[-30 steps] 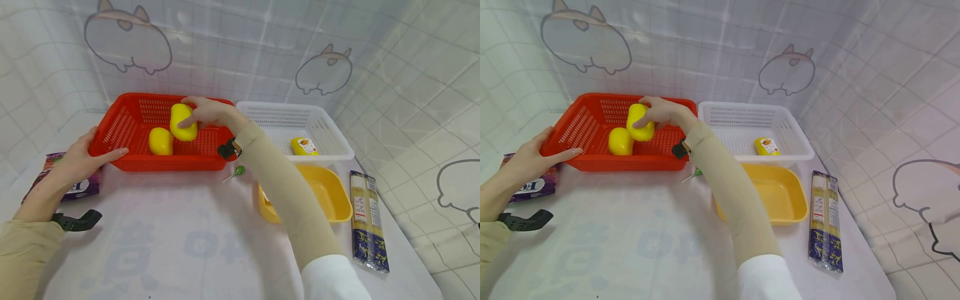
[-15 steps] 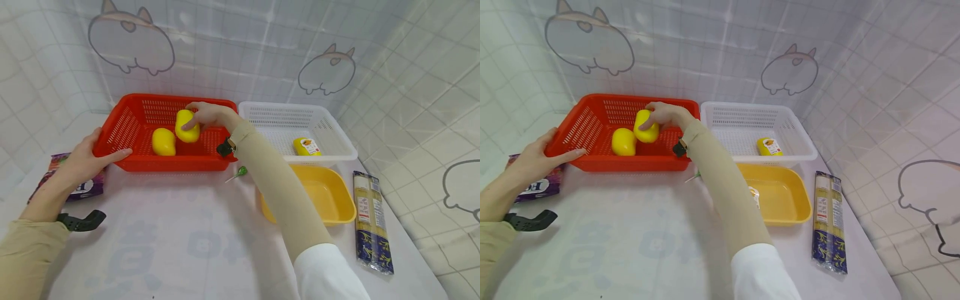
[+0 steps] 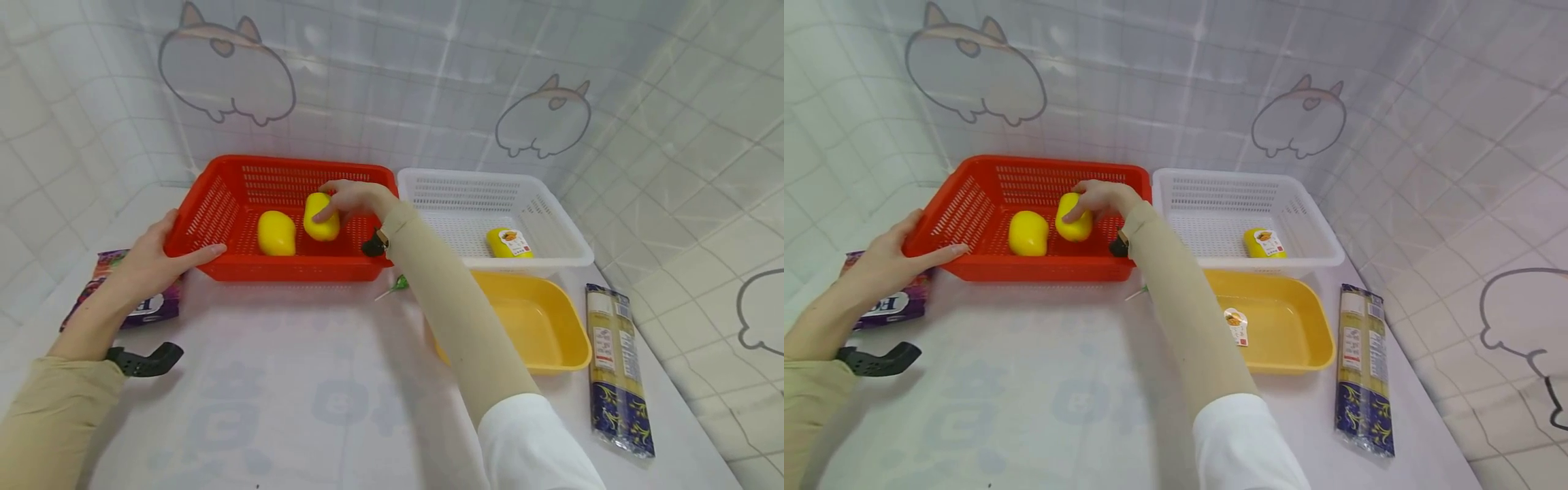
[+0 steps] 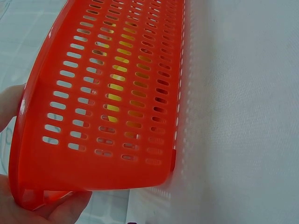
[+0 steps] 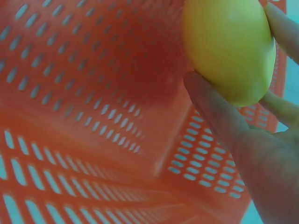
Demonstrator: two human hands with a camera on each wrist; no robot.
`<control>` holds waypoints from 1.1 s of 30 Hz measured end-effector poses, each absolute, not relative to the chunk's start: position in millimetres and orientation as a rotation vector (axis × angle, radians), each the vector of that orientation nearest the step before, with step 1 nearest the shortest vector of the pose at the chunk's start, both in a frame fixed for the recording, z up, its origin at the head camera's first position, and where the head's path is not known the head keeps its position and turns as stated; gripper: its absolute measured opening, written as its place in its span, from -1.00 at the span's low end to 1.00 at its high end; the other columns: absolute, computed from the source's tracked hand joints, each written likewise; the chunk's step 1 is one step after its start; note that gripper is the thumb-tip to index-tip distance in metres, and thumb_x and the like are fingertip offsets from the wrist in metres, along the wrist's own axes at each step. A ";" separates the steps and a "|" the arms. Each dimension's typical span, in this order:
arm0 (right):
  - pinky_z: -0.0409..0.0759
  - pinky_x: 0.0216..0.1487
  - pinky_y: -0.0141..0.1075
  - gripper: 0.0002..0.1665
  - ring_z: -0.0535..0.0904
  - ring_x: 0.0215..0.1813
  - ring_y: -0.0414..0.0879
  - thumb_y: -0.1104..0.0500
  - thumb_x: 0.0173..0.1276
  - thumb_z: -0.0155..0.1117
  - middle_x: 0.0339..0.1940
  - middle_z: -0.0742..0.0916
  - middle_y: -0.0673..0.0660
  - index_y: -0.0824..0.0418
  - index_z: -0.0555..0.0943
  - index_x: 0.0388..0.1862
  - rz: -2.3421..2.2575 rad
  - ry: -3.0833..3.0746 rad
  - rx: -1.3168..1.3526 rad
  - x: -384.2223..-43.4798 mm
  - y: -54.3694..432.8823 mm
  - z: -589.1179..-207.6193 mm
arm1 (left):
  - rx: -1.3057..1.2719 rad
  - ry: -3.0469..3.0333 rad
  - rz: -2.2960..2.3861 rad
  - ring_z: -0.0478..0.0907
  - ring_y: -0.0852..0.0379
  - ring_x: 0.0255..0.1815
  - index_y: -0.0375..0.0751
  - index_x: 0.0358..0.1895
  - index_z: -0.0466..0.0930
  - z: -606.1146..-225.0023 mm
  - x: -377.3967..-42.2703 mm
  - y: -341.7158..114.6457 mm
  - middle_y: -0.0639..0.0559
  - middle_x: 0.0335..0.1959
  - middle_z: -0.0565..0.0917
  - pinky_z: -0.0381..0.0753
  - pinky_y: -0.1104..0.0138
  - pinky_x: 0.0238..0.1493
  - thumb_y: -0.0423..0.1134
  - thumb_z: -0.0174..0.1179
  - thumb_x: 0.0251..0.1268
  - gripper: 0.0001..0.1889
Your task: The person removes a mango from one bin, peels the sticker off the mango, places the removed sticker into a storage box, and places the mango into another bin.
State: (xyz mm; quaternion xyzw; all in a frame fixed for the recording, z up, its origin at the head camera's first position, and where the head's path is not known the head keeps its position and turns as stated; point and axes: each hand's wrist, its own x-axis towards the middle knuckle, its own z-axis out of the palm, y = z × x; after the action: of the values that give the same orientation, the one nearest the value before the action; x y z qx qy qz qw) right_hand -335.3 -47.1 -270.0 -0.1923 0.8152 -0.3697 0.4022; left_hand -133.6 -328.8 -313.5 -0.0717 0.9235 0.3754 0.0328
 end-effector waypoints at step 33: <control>0.60 0.25 -0.20 0.02 0.65 0.14 -0.02 0.02 0.24 0.49 0.53 0.26 0.04 -0.07 0.17 0.59 -0.843 1.962 -0.499 -332.1 -51.6 -287.8 | -0.214 2.844 1.161 0.09 -0.50 0.36 -0.09 0.59 -0.58 -312.8 -133.6 -327.9 -0.53 0.54 -0.12 0.37 -0.43 0.15 0.38 0.11 0.29 0.19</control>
State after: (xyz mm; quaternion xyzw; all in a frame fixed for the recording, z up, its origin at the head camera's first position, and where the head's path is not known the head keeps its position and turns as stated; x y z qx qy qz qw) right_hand -332.1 -51.6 -287.8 -0.2023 0.7959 -0.3419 0.4568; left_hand -133.6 -327.9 -312.8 -0.0695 0.9232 0.3767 0.0311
